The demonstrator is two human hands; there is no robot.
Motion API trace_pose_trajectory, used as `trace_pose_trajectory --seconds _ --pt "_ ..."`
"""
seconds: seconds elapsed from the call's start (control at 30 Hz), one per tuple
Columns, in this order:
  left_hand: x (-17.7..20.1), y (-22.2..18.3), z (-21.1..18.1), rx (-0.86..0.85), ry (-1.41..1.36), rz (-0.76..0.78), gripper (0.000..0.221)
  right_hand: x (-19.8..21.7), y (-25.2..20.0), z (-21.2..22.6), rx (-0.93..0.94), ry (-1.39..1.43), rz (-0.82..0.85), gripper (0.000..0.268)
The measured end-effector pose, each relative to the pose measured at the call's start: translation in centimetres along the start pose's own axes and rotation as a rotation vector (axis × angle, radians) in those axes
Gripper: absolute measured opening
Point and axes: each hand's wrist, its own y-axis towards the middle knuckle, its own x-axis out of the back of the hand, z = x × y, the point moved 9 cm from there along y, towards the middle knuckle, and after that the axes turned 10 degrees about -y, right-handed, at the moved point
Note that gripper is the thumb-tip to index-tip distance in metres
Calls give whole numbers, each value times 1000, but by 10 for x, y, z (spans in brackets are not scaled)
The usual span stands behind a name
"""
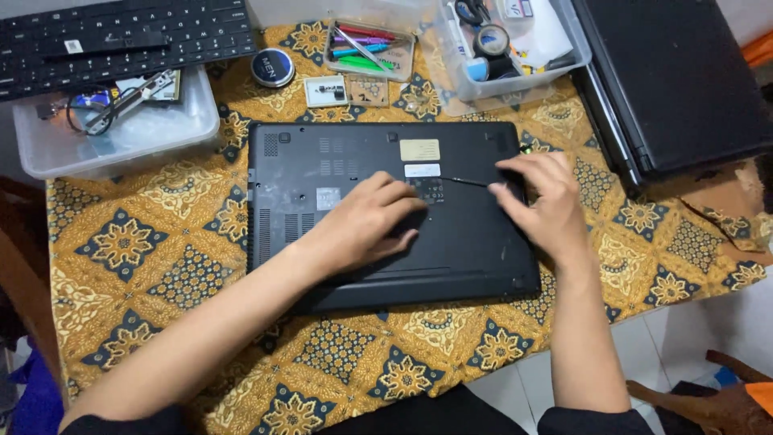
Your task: Removing screws and prying off external components from the back of a laptop for repair.
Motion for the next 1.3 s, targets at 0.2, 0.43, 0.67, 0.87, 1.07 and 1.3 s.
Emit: trace_pose_trajectory --seconds 0.2,0.43,0.67,0.87,1.07,1.3 --pt "13 -22 17 104 43 30 37 17 -15 -37 -124 -88 4 20" --pt "14 -16 -3 26 112 65 34 3 65 29 70 -30 51 17" --pt "15 -13 -7 12 130 109 40 -118 191 54 292 -245 247 10" --pt "19 -15 -6 -18 160 69 41 -188 234 49 66 -194 446 32" --pt "19 -15 -5 -26 165 65 39 -184 235 43 123 -119 348 21" --pt "19 -14 -6 -41 188 90 40 -55 182 71 303 161 183 9"
